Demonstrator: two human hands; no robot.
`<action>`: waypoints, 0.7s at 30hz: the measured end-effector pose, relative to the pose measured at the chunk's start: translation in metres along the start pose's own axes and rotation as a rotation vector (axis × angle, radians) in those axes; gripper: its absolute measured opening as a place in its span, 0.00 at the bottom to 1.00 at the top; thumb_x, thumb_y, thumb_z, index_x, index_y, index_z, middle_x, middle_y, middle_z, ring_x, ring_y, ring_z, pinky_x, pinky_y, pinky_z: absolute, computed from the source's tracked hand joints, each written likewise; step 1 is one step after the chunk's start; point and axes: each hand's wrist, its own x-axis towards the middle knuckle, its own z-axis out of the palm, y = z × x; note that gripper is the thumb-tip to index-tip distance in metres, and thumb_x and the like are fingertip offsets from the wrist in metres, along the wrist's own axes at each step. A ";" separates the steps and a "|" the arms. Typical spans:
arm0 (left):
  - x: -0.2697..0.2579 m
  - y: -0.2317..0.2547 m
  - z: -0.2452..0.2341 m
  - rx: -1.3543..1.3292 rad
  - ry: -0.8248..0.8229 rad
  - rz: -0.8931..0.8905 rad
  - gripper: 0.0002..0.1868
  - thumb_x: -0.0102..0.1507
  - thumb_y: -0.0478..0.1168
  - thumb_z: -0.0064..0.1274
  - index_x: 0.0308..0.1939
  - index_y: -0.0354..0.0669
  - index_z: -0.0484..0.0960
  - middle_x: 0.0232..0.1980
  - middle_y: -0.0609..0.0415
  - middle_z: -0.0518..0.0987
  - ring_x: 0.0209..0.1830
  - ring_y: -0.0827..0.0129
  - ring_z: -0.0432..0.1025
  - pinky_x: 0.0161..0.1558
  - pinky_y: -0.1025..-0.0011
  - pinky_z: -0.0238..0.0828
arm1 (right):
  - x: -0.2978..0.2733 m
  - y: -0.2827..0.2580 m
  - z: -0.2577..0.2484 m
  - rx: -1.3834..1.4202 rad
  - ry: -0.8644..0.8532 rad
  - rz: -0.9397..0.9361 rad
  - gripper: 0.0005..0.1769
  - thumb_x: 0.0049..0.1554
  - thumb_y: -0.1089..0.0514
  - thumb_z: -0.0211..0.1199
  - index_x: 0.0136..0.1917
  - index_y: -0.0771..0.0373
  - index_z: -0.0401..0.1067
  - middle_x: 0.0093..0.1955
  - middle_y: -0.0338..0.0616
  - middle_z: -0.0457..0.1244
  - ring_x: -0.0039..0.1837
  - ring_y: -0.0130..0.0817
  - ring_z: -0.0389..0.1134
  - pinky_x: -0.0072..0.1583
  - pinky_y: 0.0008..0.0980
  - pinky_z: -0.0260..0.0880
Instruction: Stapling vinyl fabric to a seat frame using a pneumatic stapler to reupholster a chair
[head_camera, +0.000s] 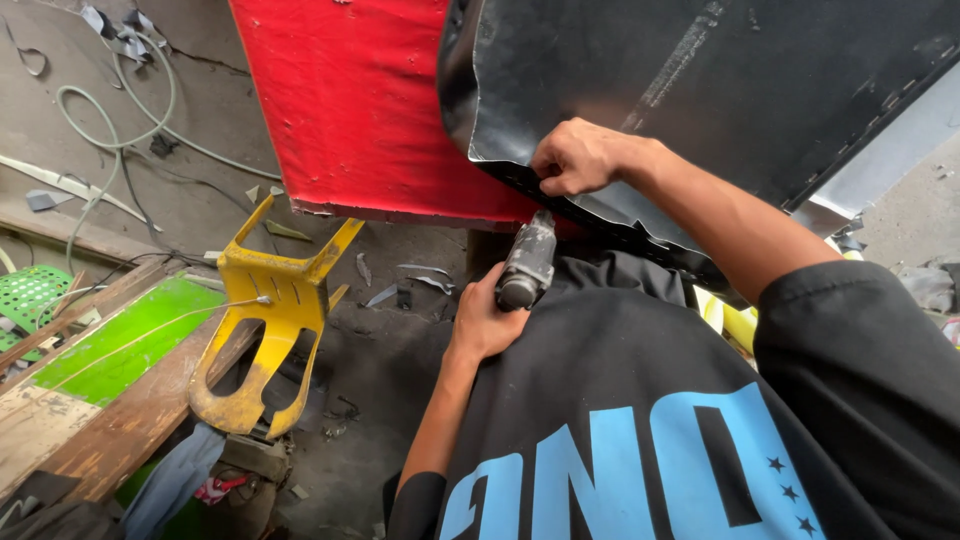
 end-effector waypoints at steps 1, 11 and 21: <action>-0.004 -0.002 -0.008 -0.001 0.005 0.006 0.19 0.51 0.39 0.55 0.47 0.49 0.83 0.31 0.37 0.81 0.42 0.34 0.78 0.34 0.44 0.68 | -0.001 -0.002 0.000 -0.007 0.003 -0.003 0.13 0.49 0.47 0.67 0.31 0.56 0.73 0.31 0.45 0.65 0.40 0.48 0.72 0.46 0.47 0.72; -0.005 -0.076 -0.099 0.091 0.159 -0.083 0.28 0.54 0.41 0.53 0.60 0.52 0.82 0.39 0.36 0.86 0.47 0.34 0.80 0.50 0.40 0.77 | 0.004 -0.074 0.067 -0.330 0.731 0.105 0.36 0.49 0.33 0.75 0.58 0.55 0.66 0.47 0.46 0.59 0.50 0.52 0.69 0.53 0.49 0.72; 0.082 -0.095 -0.192 0.389 -0.131 -0.061 0.42 0.58 0.61 0.56 0.75 0.54 0.69 0.58 0.38 0.83 0.62 0.41 0.76 0.65 0.49 0.73 | 0.094 -0.059 0.089 -0.696 1.050 0.145 0.33 0.67 0.30 0.60 0.32 0.54 0.64 0.32 0.40 0.58 0.39 0.42 0.67 0.43 0.38 0.68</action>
